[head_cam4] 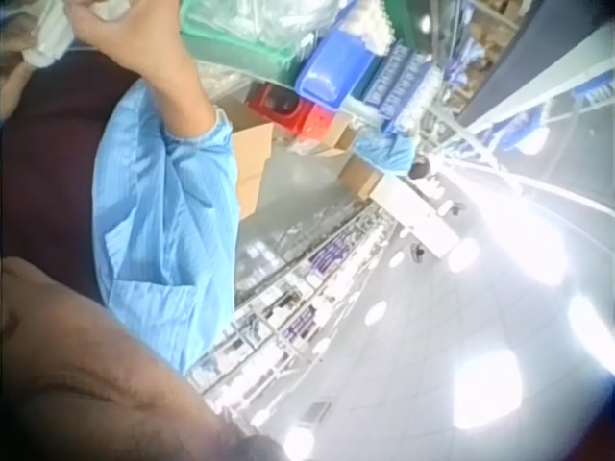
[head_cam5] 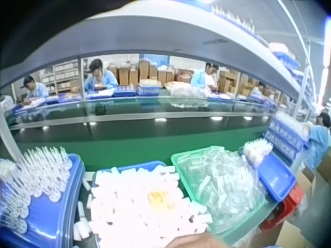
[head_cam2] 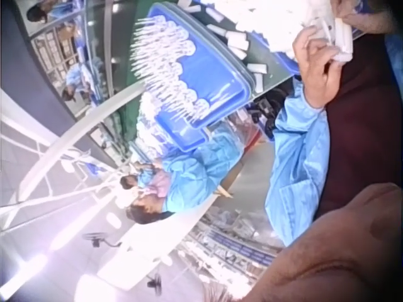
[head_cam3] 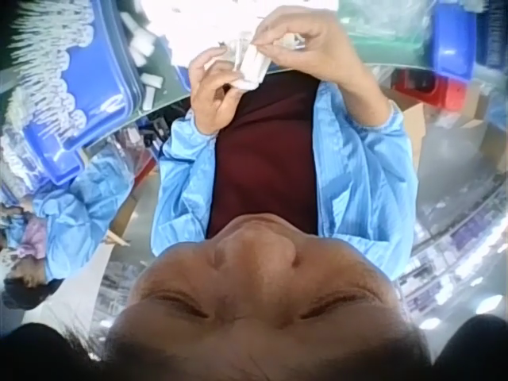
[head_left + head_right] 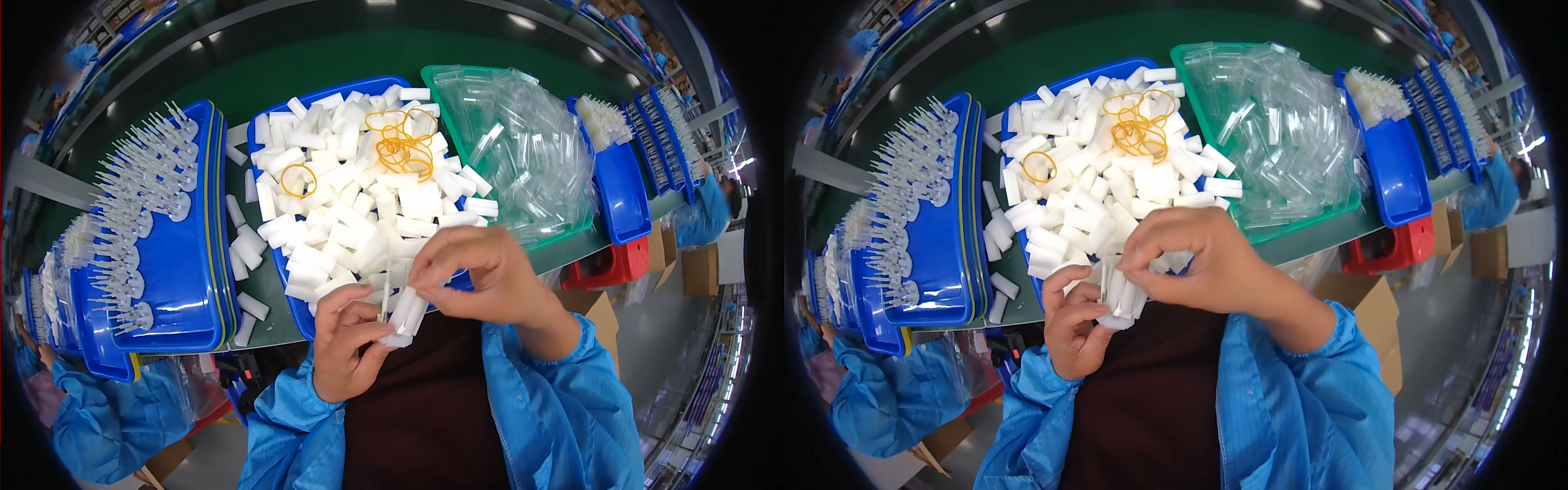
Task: The person assembles components by fitting foam pieces onto plastic stems, inserting them into clear plastic sleeves, and securing bundles of the assembled pieces with rubber bands.
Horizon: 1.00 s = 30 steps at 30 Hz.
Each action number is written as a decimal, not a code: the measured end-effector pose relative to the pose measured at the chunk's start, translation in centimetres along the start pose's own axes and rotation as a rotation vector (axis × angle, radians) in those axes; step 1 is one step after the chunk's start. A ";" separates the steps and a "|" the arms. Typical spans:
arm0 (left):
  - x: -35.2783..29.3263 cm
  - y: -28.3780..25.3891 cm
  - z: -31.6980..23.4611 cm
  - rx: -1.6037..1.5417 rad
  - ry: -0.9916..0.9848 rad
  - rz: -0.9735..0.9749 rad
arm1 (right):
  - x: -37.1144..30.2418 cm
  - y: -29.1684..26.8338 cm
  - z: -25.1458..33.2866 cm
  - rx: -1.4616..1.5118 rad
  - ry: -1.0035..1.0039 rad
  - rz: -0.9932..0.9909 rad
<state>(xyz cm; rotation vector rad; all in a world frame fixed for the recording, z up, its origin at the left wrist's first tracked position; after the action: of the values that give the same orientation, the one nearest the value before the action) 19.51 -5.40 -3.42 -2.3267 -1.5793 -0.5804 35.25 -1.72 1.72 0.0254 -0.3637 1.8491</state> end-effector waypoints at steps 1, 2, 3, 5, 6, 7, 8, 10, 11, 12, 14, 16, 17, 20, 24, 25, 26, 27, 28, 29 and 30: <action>-0.1 -0.1 0.3 0.032 -0.032 0.015 | -0.3 0.4 0.0 0.009 -0.006 0.025; -0.3 -0.3 0.3 0.029 -0.026 0.013 | -0.4 0.8 0.0 0.018 -0.012 0.051; -0.5 -0.3 0.5 0.008 -0.044 0.024 | -0.4 0.9 0.0 0.011 -0.014 0.053; -0.8 -0.3 0.8 -0.015 -0.059 0.032 | -0.4 1.5 -0.2 -0.007 -0.007 0.101; -1.0 -0.1 0.9 -0.031 -0.057 0.056 | -0.2 1.3 -0.3 -0.012 -0.008 0.103; -0.9 0.0 0.7 -0.047 -0.057 0.081 | 0.2 1.4 -0.4 0.020 -0.007 0.172; -0.7 -0.2 0.5 -0.048 -0.054 0.079 | 0.6 1.7 -0.5 0.052 -0.004 0.242; -0.1 -0.7 -0.5 0.078 0.001 0.078 | 1.6 1.7 -0.5 0.065 -0.021 0.271; 0.0 -0.9 -0.3 0.078 0.002 0.075 | 1.9 1.9 -0.4 0.082 -0.037 0.298; 0.1 -1.0 -0.3 0.044 0.025 0.068 | 2.0 2.1 -0.1 0.078 -0.105 0.320; -0.3 -1.3 -0.4 0.012 0.031 0.047 | 2.3 2.8 0.1 0.040 -0.062 0.292; -0.5 -2.0 0.9 -0.187 -0.158 -0.071 | 2.4 3.4 0.1 0.006 -0.019 0.266; -0.6 -2.0 0.9 -0.182 -0.168 -0.082 | 2.4 3.3 0.2 0.004 -0.004 0.218; -0.7 -2.3 1.2 -0.372 -0.160 -0.134 | 2.0 3.5 -0.2 0.032 0.035 0.121; -0.7 -2.5 1.6 -0.457 -0.145 -0.141 | 1.4 3.6 -1.0 0.080 0.092 0.051; -0.7 -2.6 1.5 -0.472 -0.141 -0.132 | 1.3 3.7 -1.2 0.080 0.094 0.051; -0.7 -2.5 1.5 -0.486 -0.137 -0.122 | 1.3 3.7 -1.5 0.156 0.082 0.050; -0.6 -2.5 1.5 -0.488 -0.138 -0.121 | 1.2 3.8 -1.5 0.232 0.070 0.047; -0.5 -2.5 1.5 -0.478 -0.128 -0.123 | 1.3 3.8 -1.3 0.231 0.071 0.048; -0.5 -2.6 1.4 -0.469 -0.119 -0.124 | 1.3 4.1 -1.5 0.286 0.162 0.053; -0.6 -2.7 1.4 -0.469 -0.118 -0.124 | 1.2 4.3 -1.9 0.340 0.254 0.058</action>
<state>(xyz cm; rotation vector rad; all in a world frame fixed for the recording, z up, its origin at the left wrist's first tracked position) 17.08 -4.28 -4.96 -2.6454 -1.8102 -0.9471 31.20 -1.22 -0.82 0.0128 0.1297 1.9255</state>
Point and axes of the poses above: each hand's wrist, its own x-axis towards the middle knuckle, its own y-axis out of the palm, z = x × y, the point moved 8 cm from there along x, towards the middle knuckle
